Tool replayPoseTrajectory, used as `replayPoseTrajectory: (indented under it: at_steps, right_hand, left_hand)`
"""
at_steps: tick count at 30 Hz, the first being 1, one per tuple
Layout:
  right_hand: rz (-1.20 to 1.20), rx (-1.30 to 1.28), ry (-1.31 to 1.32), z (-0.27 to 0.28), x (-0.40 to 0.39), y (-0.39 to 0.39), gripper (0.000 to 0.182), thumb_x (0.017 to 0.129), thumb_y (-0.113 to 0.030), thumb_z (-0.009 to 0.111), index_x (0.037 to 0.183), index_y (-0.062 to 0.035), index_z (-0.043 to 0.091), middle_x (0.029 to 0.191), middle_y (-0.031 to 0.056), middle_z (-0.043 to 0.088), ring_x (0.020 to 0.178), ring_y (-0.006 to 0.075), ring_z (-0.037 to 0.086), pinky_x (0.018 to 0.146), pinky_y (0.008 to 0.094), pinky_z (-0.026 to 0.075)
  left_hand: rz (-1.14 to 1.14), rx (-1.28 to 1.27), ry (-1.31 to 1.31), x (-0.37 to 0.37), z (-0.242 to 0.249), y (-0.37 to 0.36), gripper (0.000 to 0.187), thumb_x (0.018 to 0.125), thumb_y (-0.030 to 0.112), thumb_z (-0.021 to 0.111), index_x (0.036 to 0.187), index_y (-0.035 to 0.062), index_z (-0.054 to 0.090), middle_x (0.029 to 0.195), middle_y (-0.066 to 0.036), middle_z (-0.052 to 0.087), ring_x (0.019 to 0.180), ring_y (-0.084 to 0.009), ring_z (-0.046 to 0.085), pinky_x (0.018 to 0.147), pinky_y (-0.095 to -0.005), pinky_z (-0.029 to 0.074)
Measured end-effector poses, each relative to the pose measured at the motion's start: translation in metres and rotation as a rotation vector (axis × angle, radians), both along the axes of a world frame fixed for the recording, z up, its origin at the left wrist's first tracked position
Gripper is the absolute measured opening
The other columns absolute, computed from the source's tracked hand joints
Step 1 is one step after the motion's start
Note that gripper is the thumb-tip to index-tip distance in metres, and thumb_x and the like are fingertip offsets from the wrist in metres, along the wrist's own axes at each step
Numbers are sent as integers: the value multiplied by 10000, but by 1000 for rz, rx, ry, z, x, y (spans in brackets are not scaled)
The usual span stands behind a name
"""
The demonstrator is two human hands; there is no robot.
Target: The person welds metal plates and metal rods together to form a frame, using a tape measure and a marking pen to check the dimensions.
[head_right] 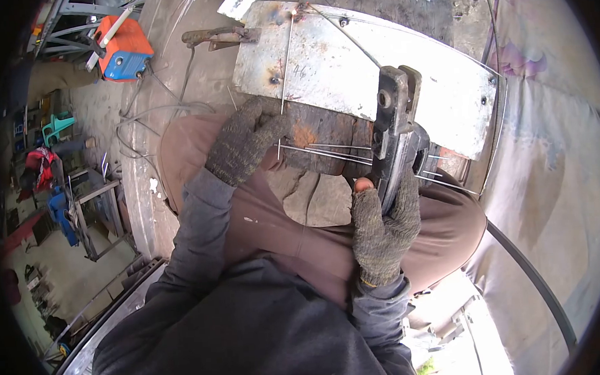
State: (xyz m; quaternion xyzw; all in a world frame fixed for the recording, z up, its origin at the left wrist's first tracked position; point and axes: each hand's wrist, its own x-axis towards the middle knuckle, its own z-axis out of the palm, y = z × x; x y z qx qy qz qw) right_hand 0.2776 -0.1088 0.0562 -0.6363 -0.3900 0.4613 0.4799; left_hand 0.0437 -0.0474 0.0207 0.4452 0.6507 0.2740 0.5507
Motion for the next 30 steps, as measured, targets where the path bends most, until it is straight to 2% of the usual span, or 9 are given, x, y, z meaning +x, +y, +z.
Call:
replayPoseTrajectory:
  at_steps: [5, 7, 12, 14, 16, 23, 25, 28, 30]
  right_hand:
    - [42, 27, -121, 0, 0, 1, 461, 904, -60, 730, 1313, 60, 555, 976, 67, 658, 815, 104, 592, 721, 262, 511]
    - [56, 33, -142, 0, -2, 2, 404, 934, -111, 703, 1288, 29, 567, 930, 32, 629, 760, 80, 558, 664, 236, 469]
    - [94, -4, -144, 1, -2, 1, 340, 966, -163, 677, 1250, -2, 581, 861, -4, 602, 684, 53, 524, 588, 210, 423]
    - [72, -91, -57, 5, -2, 2, 502, 893, -87, 752, 1334, 46, 553, 971, 73, 691, 851, 113, 611, 770, 261, 507]
    - [72, -82, -53, 5, -2, 3, 502, 892, -90, 754, 1333, 43, 554, 960, 69, 693, 844, 111, 611, 769, 259, 506]
    - [89, -98, -66, 7, -1, 3, 508, 889, -94, 759, 1335, 38, 555, 937, 65, 695, 823, 106, 611, 753, 258, 508]
    - [90, -87, -82, 5, -1, 3, 508, 889, -96, 760, 1335, 38, 556, 935, 65, 696, 819, 106, 612, 747, 259, 509]
    - [90, -86, -98, 8, -2, 4, 508, 889, -99, 761, 1334, 38, 558, 935, 66, 698, 812, 104, 615, 737, 259, 513]
    - [89, -97, -98, 8, -2, 4, 508, 889, -101, 762, 1334, 38, 559, 939, 67, 700, 808, 102, 617, 733, 259, 515]
  left_hand:
    - [7, -1, -29, -1, -6, -2, 246, 935, 188, 680, 1092, 4, 637, 893, -47, 664, 821, -111, 598, 760, -292, 505]
    - [-11, 108, -1, -2, -15, -4, 220, 947, 213, 660, 1059, 30, 610, 789, -65, 642, 623, -110, 580, 544, -294, 475]
    - [-3, 123, -6, -2, -17, -5, 228, 946, 222, 666, 1072, 40, 612, 810, -65, 632, 686, -121, 580, 607, -302, 485]
    - [5, 101, -12, -1, -14, -5, 230, 946, 225, 667, 1076, 43, 612, 814, -64, 631, 698, -123, 581, 622, -304, 488]
    - [2, -4, -18, -2, -7, -3, 255, 947, 165, 672, 1137, 6, 611, 960, -64, 666, 869, -117, 605, 792, -294, 506]
    - [-9, -15, -45, -2, -7, -2, 246, 946, 174, 673, 1120, 11, 614, 948, -63, 665, 862, -114, 600, 788, -292, 500]
    - [-8, 58, -48, -2, -11, -4, 212, 951, 201, 659, 1081, 42, 608, 828, -65, 631, 681, -115, 583, 603, -297, 491]
    - [-27, 46, 6, -2, -8, -3, 241, 952, 183, 667, 1109, 8, 614, 928, -59, 674, 860, -112, 610, 797, -295, 506]
    - [59, 64, -141, 1, -11, -4, 204, 959, 177, 651, 1076, 14, 617, 880, -69, 672, 787, -115, 626, 722, -292, 525]
